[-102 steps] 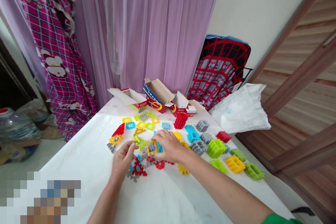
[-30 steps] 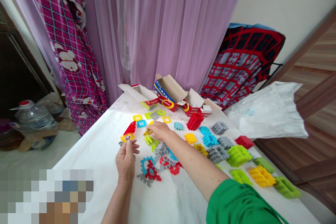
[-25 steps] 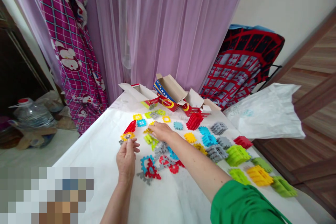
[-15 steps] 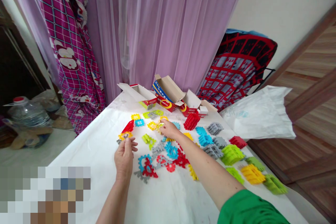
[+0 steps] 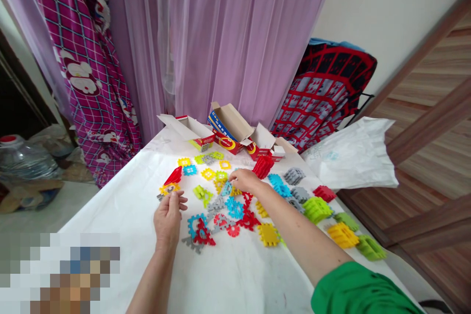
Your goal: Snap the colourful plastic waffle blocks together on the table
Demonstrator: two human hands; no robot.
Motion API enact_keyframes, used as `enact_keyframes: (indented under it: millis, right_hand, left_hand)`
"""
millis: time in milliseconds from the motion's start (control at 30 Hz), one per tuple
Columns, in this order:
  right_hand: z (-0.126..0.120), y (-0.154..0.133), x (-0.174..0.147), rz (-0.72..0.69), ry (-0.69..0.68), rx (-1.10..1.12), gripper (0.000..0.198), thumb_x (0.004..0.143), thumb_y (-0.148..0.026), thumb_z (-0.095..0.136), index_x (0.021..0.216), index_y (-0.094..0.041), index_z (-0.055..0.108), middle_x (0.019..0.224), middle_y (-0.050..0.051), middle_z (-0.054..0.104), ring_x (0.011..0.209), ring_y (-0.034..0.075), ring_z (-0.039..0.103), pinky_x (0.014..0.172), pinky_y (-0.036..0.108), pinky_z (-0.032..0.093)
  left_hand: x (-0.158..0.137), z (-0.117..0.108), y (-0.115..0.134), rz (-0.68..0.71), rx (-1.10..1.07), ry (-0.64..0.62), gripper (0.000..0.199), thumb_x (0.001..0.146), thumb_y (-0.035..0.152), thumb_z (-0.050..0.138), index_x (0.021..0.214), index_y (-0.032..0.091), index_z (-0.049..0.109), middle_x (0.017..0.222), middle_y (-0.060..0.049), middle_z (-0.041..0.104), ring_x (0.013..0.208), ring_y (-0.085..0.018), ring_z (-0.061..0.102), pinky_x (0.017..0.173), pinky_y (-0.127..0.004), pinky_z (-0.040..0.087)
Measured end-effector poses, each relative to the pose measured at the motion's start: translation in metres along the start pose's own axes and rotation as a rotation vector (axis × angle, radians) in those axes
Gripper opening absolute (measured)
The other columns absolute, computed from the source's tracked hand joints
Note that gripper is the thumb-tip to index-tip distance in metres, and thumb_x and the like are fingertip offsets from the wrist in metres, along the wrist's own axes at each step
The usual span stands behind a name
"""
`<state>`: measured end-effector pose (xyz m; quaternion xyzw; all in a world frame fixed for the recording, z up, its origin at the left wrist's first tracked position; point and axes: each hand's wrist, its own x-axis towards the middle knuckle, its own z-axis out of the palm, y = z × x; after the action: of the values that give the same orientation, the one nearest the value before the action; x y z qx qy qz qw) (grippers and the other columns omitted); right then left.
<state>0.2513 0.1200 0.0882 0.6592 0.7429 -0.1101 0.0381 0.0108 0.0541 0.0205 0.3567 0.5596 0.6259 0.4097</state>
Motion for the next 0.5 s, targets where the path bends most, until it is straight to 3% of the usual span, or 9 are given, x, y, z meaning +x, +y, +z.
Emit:
enact_keyframes:
  millis: [233, 400, 500]
  right_hand:
    - [0.008, 0.01, -0.019, -0.121, -0.109, -0.142, 0.053, 0.074, -0.034, 0.074, 0.126, -0.028, 0.064, 0.121, 0.008, 0.067, 0.108, 0.026, 0.064, 0.086, 0.029, 0.047]
    - [0.01, 0.007, -0.023, -0.121, -0.073, -0.186, 0.042, 0.079, -0.029, 0.066, 0.121, -0.026, 0.063, 0.115, 0.009, 0.067, 0.104, 0.025, 0.064, 0.083, 0.03, 0.046]
    - [0.007, 0.008, -0.022, -0.115, -0.04, -0.181, 0.049, 0.078, -0.028, 0.067, 0.127, -0.024, 0.058, 0.118, 0.01, 0.065, 0.103, 0.026, 0.064, 0.082, 0.031, 0.047]
  left_hand:
    - [-0.001, 0.001, 0.0, 0.011, 0.006, -0.004, 0.051, 0.074, 0.064, 0.057, 0.084, 0.016, 0.07, 0.069, -0.005, 0.067, 0.054, -0.013, 0.056, 0.04, -0.021, 0.036]
    - [-0.002, 0.0, 0.0, 0.01, 0.011, -0.003, 0.052, 0.073, 0.065, 0.057, 0.084, 0.016, 0.07, 0.069, -0.005, 0.067, 0.054, -0.013, 0.056, 0.04, -0.021, 0.036]
    - [-0.002, 0.0, -0.001, 0.01, 0.013, -0.004, 0.052, 0.074, 0.065, 0.056, 0.085, 0.016, 0.07, 0.07, -0.005, 0.067, 0.055, -0.014, 0.056, 0.04, -0.021, 0.036]
